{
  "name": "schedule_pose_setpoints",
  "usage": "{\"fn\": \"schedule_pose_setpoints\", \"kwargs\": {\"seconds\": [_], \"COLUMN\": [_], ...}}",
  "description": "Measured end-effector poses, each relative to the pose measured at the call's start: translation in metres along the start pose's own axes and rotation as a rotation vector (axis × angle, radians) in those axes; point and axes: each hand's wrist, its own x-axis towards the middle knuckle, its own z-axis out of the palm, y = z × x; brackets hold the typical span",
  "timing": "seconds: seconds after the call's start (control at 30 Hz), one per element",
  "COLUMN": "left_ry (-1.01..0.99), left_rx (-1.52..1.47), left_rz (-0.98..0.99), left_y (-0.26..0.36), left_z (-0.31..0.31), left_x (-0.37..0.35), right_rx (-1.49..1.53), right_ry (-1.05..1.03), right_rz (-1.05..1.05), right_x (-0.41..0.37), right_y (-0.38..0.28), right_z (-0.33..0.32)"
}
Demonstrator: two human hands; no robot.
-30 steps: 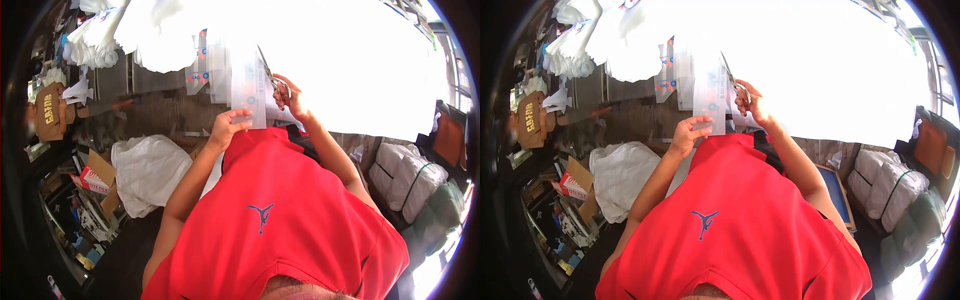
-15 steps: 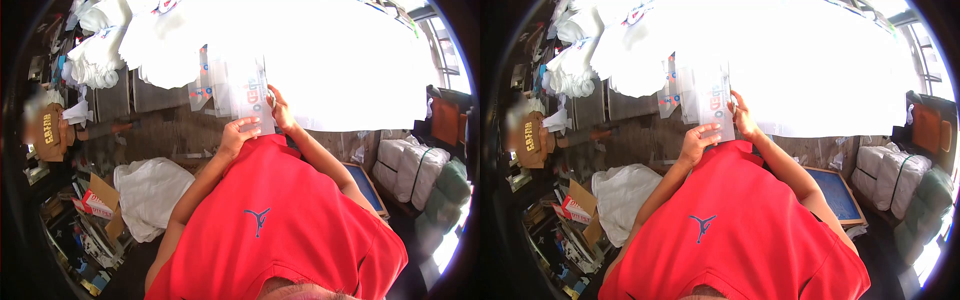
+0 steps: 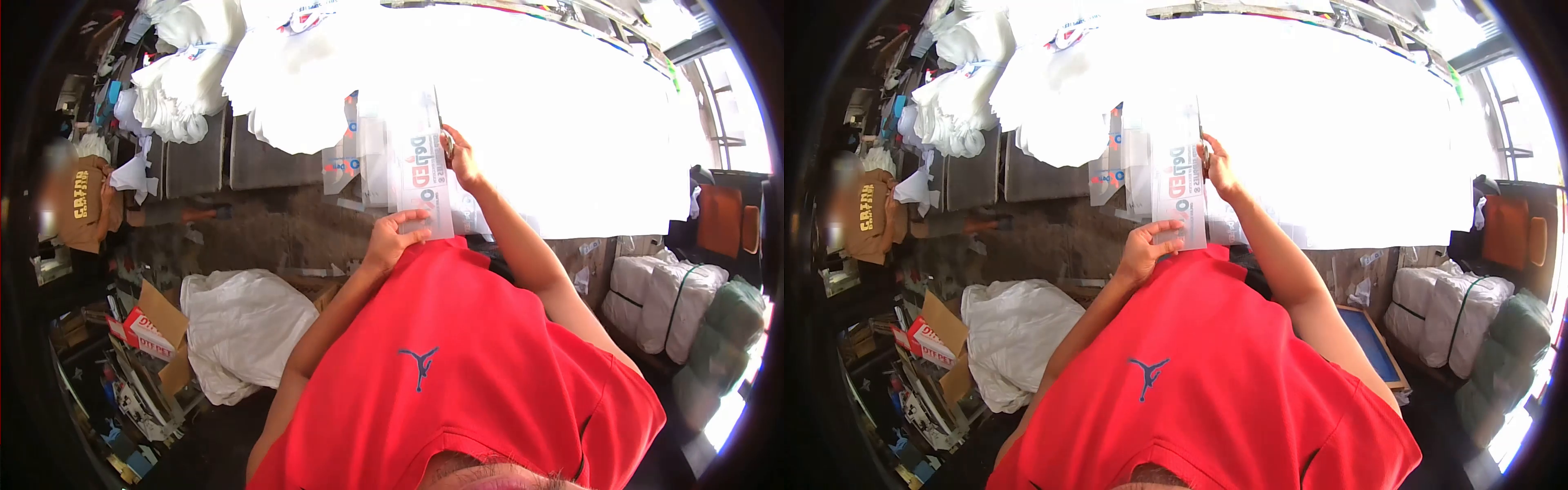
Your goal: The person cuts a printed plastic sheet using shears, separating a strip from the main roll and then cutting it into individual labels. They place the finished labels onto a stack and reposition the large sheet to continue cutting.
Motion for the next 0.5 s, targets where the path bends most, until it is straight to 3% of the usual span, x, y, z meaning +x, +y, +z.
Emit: {"fn": "schedule_pose_setpoints", "kwargs": {"seconds": [0.5], "left_ry": [0.015], "left_rx": [-0.042], "left_rz": [0.035], "left_y": [0.0], "left_z": [-0.003], "left_x": [-0.009], "right_rx": [0.069], "right_ry": [-0.048], "right_rz": [0.031], "right_x": [0.033], "right_y": [-0.025], "right_z": [-0.003]}}
